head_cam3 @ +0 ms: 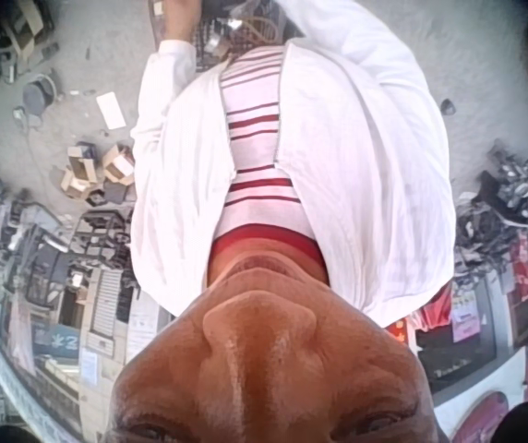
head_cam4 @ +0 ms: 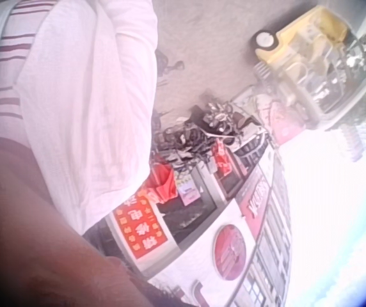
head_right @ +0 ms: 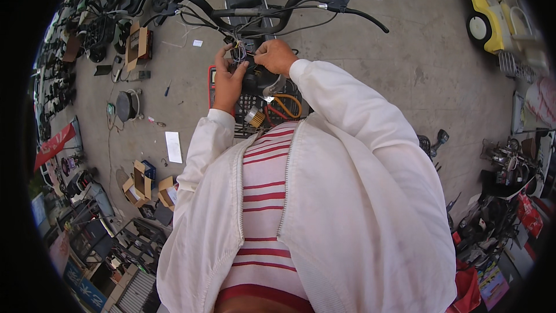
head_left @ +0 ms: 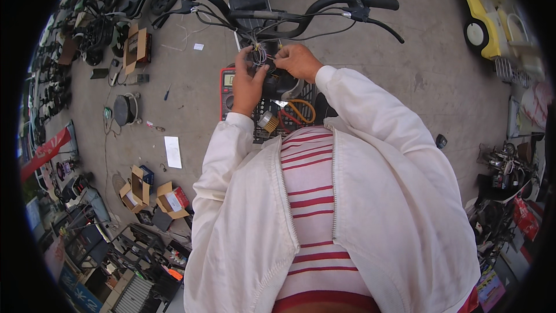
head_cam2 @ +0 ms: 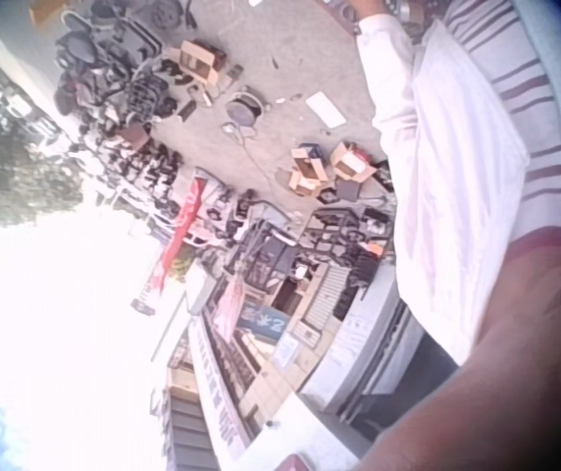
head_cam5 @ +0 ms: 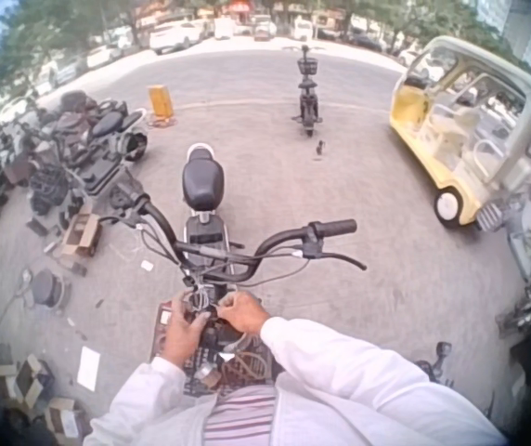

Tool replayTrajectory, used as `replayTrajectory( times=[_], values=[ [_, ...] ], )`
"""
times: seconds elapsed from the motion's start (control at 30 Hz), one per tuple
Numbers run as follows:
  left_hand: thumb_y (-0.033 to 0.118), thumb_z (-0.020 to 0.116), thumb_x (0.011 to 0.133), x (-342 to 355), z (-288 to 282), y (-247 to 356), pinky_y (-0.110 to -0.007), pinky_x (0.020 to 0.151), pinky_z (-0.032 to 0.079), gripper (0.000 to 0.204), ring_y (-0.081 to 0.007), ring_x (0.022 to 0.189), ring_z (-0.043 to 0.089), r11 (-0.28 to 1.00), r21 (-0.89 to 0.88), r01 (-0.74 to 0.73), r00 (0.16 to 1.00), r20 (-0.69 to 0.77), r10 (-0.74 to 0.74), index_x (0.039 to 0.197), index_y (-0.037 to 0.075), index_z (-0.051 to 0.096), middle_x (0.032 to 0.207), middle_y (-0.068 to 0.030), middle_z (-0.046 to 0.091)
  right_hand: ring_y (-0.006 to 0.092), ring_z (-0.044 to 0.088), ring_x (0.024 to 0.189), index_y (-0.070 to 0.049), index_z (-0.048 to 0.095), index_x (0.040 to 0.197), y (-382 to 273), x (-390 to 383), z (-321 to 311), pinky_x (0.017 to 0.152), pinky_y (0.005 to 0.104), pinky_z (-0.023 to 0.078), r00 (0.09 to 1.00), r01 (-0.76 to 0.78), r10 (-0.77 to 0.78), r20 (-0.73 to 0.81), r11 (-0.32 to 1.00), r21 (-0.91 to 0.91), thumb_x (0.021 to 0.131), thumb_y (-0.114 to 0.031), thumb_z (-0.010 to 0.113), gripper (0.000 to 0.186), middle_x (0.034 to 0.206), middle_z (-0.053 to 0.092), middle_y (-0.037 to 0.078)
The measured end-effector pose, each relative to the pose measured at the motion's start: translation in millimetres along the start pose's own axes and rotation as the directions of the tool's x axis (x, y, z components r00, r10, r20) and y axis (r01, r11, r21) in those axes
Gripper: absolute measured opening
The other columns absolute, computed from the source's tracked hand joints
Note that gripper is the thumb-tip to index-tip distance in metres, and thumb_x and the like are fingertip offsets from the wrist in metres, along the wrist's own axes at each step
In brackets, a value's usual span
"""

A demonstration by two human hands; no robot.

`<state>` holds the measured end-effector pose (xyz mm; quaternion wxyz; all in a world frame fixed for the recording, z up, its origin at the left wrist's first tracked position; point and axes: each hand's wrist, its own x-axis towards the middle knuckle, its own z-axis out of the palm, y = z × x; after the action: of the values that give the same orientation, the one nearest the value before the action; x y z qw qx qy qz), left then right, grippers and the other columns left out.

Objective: The person uses a multimeter to test electrical connections on an electric scooter's handlebar wiring. They strip wire ends, connect probes to various wires, and observe readings on the multimeter display while working in an outdoor workshop area.

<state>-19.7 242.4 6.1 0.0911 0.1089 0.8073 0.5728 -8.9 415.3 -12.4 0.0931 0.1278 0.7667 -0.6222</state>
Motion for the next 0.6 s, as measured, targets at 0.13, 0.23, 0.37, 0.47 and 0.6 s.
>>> replayTrajectory(
  times=[0.13,0.23,0.37,0.47,0.6],
  values=[
    [0.012,0.064,0.084,0,2,-8,-0.032,0.066,0.047,0.043,-0.0194,0.073,0.061,0.985,0.175,0.010,0.993,-0.115,0.011,0.123,0.011,0.048,0.083,-0.0090,0.059,0.0195,0.063,0.070,0.004,0.068,0.085,0,1,2,0.068,0.0307,0.049,1.000,-0.024,0.023,0.012,0.999,0.047,0.070,-0.016,0.069,0.025,0.078,0.068,0.013],
    [0.014,0.066,0.082,-6,8,-2,-0.034,0.065,0.048,0.038,-0.0227,0.073,0.062,0.976,0.205,0.067,0.976,-0.217,-0.021,0.116,0.008,0.051,0.085,-0.0108,0.061,0.0206,0.064,0.071,0.004,0.068,0.086,-2,3,-1,0.068,0.0309,0.049,1.000,-0.013,0.013,0.027,1.000,0.007,0.069,-0.016,0.069,0.026,0.078,0.068,0.014],
    [0.016,0.068,0.079,-10,17,-4,-0.036,0.064,0.047,0.034,-0.0252,0.074,0.062,0.983,0.181,0.035,0.948,-0.318,0.025,0.106,0.004,0.051,0.086,-0.0120,0.062,0.0230,0.064,0.072,0.005,0.068,0.087,-5,0,5,0.069,0.0323,0.049,1.000,-0.003,0.004,0.007,0.997,-0.071,0.068,-0.017,0.070,0.028,0.079,0.068,0.016],
    [0.015,0.067,0.082,-14,20,2,-0.035,0.061,0.046,0.032,-0.0207,0.064,0.058,0.739,0.661,-0.132,0.811,-0.357,0.464,0.107,0.003,0.050,0.078,-0.0108,0.060,0.0245,0.065,0.073,0.004,0.069,0.086,1,-4,9,0.070,0.0330,0.049,0.999,0.003,-0.006,-0.047,0.997,-0.080,0.069,-0.018,0.069,0.028,0.080,0.068,0.017],
    [0.008,0.062,0.081,-34,24,18,-0.038,0.067,0.048,0.016,-0.0266,0.069,0.060,0.954,0.260,-0.148,0.957,-0.206,0.205,0.094,-0.001,0.057,0.078,-0.0132,0.060,0.0241,0.066,0.072,0.002,0.070,0.084,6,-4,8,0.069,0.0337,0.050,0.997,0.021,-0.027,-0.071,0.996,-0.087,0.070,-0.019,0.069,0.026,0.078,0.068,0.017]
  ],
)
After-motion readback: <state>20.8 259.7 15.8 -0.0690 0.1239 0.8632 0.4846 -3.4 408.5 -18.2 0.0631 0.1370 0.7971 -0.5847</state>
